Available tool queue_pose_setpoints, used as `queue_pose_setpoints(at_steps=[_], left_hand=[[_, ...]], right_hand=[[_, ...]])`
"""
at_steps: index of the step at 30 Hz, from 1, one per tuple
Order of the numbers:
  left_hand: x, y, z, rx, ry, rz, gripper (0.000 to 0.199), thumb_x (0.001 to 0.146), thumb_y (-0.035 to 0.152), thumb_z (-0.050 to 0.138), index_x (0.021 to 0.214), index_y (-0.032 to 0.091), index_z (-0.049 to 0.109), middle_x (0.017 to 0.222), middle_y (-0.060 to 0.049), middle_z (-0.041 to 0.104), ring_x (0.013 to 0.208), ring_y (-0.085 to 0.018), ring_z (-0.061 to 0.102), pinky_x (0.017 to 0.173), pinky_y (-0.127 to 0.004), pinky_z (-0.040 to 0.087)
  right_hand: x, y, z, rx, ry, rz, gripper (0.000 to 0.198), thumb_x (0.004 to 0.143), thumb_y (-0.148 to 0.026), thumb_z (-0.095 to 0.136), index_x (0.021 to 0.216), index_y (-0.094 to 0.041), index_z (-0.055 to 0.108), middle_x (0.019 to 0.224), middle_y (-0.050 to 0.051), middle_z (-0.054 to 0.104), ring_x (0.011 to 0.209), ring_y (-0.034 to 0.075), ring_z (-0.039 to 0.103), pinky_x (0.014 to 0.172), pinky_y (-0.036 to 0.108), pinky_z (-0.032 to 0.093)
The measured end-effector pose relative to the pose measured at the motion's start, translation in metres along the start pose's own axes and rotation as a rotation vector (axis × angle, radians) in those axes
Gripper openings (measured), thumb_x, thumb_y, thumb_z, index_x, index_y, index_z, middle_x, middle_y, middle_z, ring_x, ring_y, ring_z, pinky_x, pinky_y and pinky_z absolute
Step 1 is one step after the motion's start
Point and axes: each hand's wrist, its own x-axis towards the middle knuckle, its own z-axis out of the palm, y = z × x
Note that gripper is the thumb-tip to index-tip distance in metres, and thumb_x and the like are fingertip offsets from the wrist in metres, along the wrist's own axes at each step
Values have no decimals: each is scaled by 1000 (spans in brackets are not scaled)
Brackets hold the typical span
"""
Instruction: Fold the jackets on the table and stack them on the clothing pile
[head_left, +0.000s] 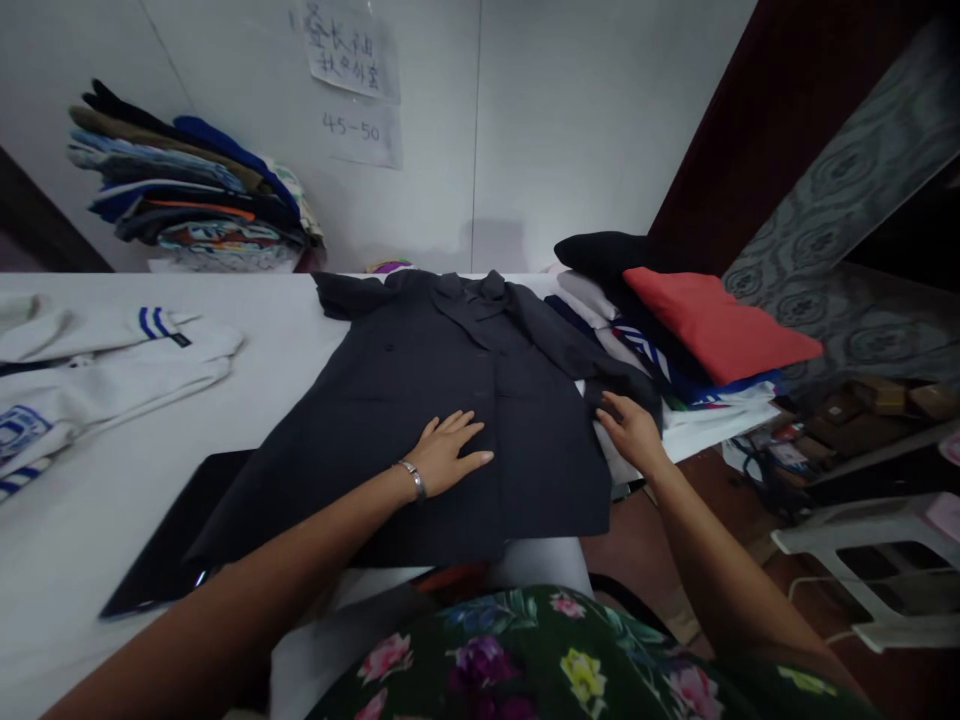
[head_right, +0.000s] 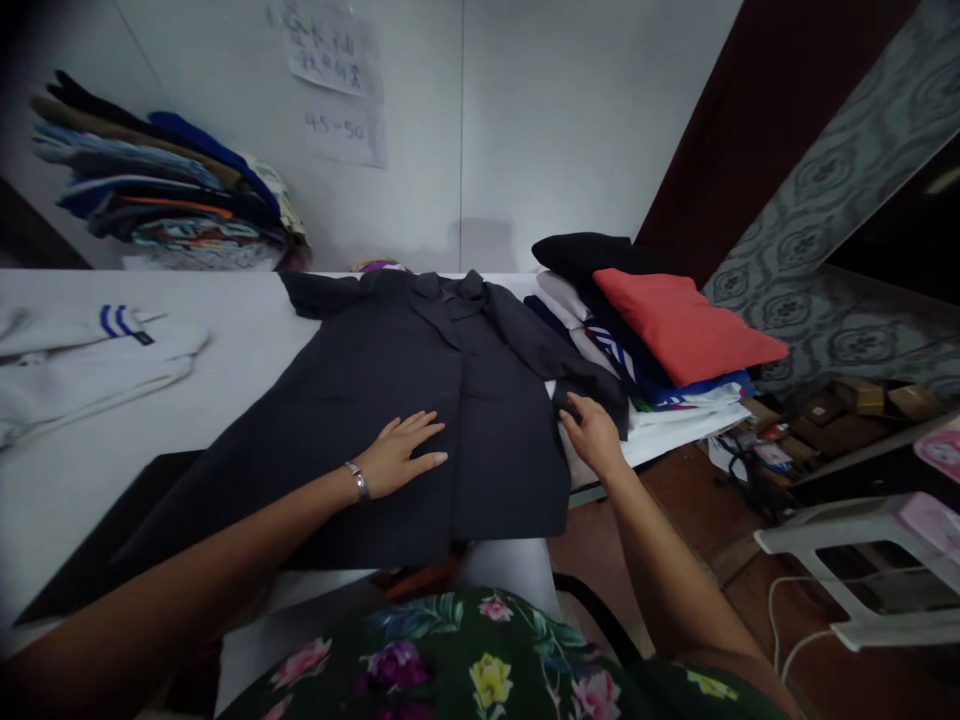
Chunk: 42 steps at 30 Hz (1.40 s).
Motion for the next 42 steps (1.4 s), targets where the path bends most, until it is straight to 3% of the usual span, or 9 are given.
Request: queue_pose_setpoints(at_steps=[6, 12, 16, 20, 25, 29, 33, 38, 42], left_hand=[[-53, 16, 9, -4, 34, 146, 65, 80, 65, 44, 130, 24, 51, 145, -11, 40, 136, -30, 30, 111, -54, 14], [-85, 22, 33, 75, -36, 258, 84, 68, 64, 60, 141, 28, 36, 150, -10, 30, 138, -32, 23, 112, -57, 9], [-80, 25, 26, 10, -25, 183, 50, 83, 40, 48, 132, 31, 48, 143, -2, 43, 135, -24, 33, 113, -48, 20], [-74, 33, -4, -284, 161, -43, 45, 89, 42, 33, 124, 25, 57, 127, -3, 60, 119, -20, 53, 103, -36, 37], [-74, 35, -43, -451, 459, -374, 53, 86, 57, 31, 85, 16, 65, 86, -6, 70, 83, -24, 62, 74, -33, 48], [-76, 34, -59, -476, 542, -403, 55, 84, 60, 33, 79, 15, 63, 80, -5, 68, 77, -23, 60, 68, -30, 47], [-71, 40, -56, -384, 578, -276, 50, 90, 49, 31, 104, 14, 65, 101, -7, 69, 93, -23, 62, 82, -32, 47], [-68, 35, -8, 159, 304, 68, 42, 86, 28, 47, 127, 21, 53, 136, -8, 52, 128, -25, 42, 108, -47, 26], [-74, 25, 24, 288, 167, 67, 51, 86, 38, 49, 134, 21, 46, 144, -8, 43, 133, -25, 35, 109, -47, 23]], right_hand=[[-23, -19, 16, 92, -99, 69, 51, 84, -44, 46, 123, -13, 57, 105, 13, 65, 89, 23, 61, 83, 38, 48], [-27, -37, 7, 131, -190, 158, 57, 79, -44, 55, 129, -18, 53, 93, 8, 69, 71, 19, 62, 70, 33, 49], [-28, -39, 7, 151, -249, 177, 54, 79, -40, 54, 129, -18, 53, 83, 6, 69, 69, 20, 62, 66, 34, 50], [-31, -34, 6, 101, -211, 147, 47, 81, -34, 52, 124, -18, 57, 99, 10, 68, 89, 24, 63, 79, 38, 50], [-46, -64, -6, 89, -47, -107, 41, 87, -36, 49, 123, -19, 57, 121, 14, 59, 114, 28, 52, 98, 45, 41], [-64, -121, -3, 399, -384, -387, 42, 90, -41, 49, 128, -24, 53, 126, 10, 57, 118, 22, 51, 100, 40, 41], [-75, -168, 12, 426, -633, -663, 48, 88, -44, 52, 130, -20, 51, 134, 12, 51, 129, 24, 39, 106, 43, 32], [-77, -183, 18, 380, -679, -731, 40, 89, -36, 53, 126, -19, 54, 129, 11, 56, 118, 23, 49, 102, 42, 34], [-82, -174, 13, 482, -647, -762, 28, 92, -27, 48, 116, -22, 61, 105, 5, 69, 89, 17, 60, 88, 36, 43]])
